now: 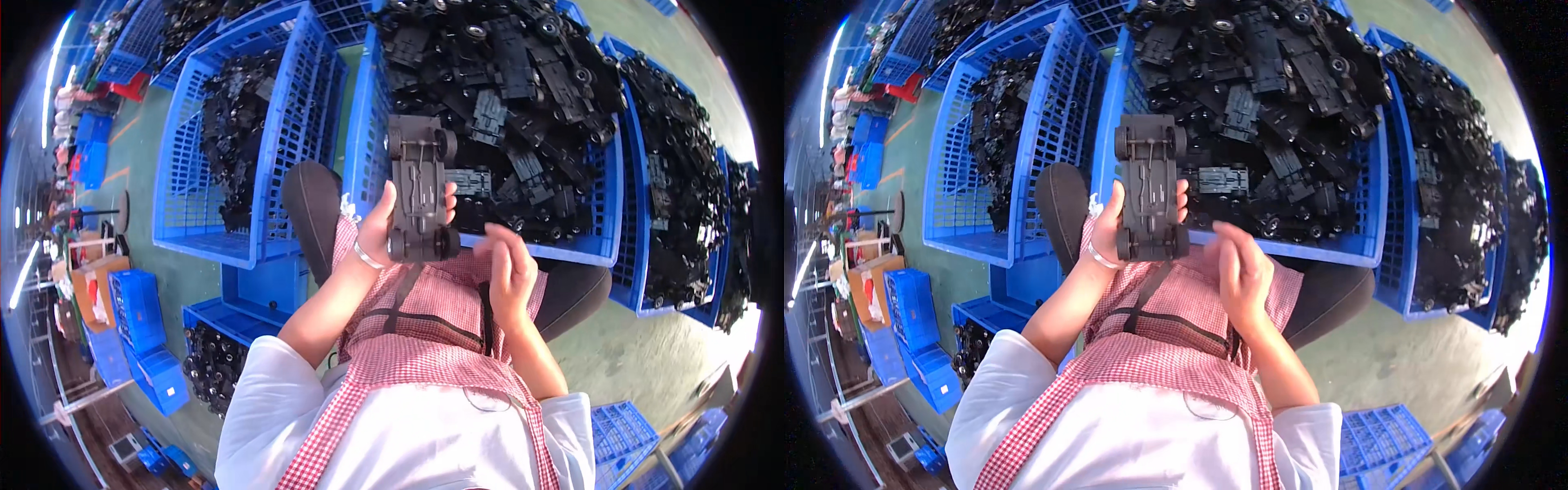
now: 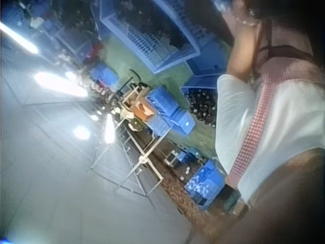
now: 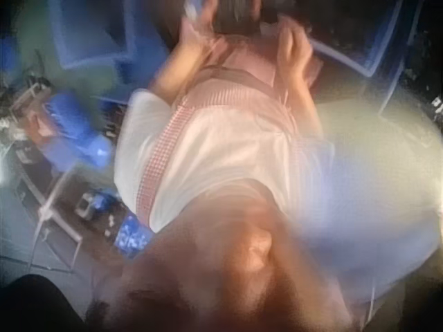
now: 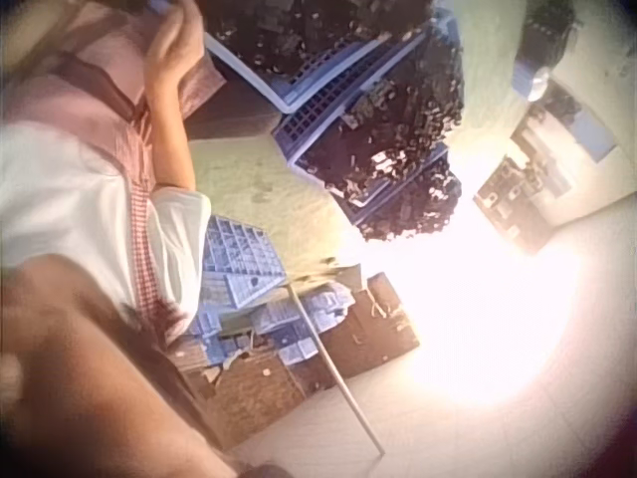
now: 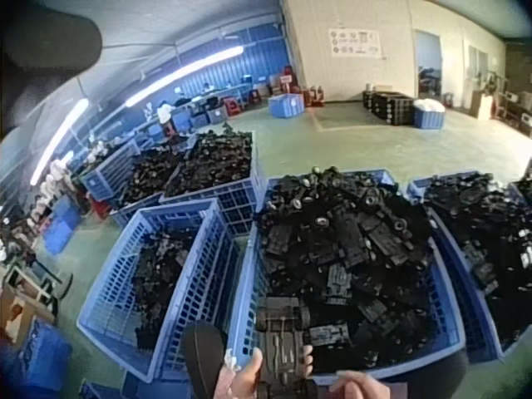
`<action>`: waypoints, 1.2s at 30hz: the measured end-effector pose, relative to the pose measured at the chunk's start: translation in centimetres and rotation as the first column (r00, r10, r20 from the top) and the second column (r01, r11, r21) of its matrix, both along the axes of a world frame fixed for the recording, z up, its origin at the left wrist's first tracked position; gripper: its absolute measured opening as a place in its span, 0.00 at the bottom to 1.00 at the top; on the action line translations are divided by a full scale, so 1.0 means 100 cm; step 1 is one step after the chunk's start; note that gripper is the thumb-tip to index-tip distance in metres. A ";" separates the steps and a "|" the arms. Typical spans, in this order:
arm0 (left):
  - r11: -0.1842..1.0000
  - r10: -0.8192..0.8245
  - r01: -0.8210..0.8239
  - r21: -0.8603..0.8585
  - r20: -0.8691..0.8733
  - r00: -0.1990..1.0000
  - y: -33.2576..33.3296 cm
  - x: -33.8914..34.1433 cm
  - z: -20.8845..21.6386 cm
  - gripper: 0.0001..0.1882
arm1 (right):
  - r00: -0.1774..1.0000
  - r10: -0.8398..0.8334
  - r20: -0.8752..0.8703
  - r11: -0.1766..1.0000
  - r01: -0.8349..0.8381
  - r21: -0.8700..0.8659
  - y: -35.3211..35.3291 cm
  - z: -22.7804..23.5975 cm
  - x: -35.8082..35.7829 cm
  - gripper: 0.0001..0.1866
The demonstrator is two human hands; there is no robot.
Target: Inspecting and sorting black toy car chassis from several blue crates.
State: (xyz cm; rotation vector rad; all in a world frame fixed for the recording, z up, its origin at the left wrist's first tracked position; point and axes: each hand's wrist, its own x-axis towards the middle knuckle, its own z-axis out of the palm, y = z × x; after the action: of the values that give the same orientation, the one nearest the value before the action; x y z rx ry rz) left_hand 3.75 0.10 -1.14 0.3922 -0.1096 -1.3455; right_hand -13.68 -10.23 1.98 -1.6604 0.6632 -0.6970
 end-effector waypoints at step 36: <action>0.821 -0.359 -0.112 0.560 0.659 0.661 -0.050 -0.017 -0.082 0.24 | 0.981 -0.047 -0.188 0.825 0.145 0.546 -0.021 -0.035 -0.055 0.21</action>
State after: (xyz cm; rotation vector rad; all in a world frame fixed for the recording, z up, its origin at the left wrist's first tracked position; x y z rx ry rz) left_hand 2.10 -4.87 -9.36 1.4838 -0.4421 -1.2598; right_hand -19.15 -12.36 -1.49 -1.1470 0.9741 -0.3777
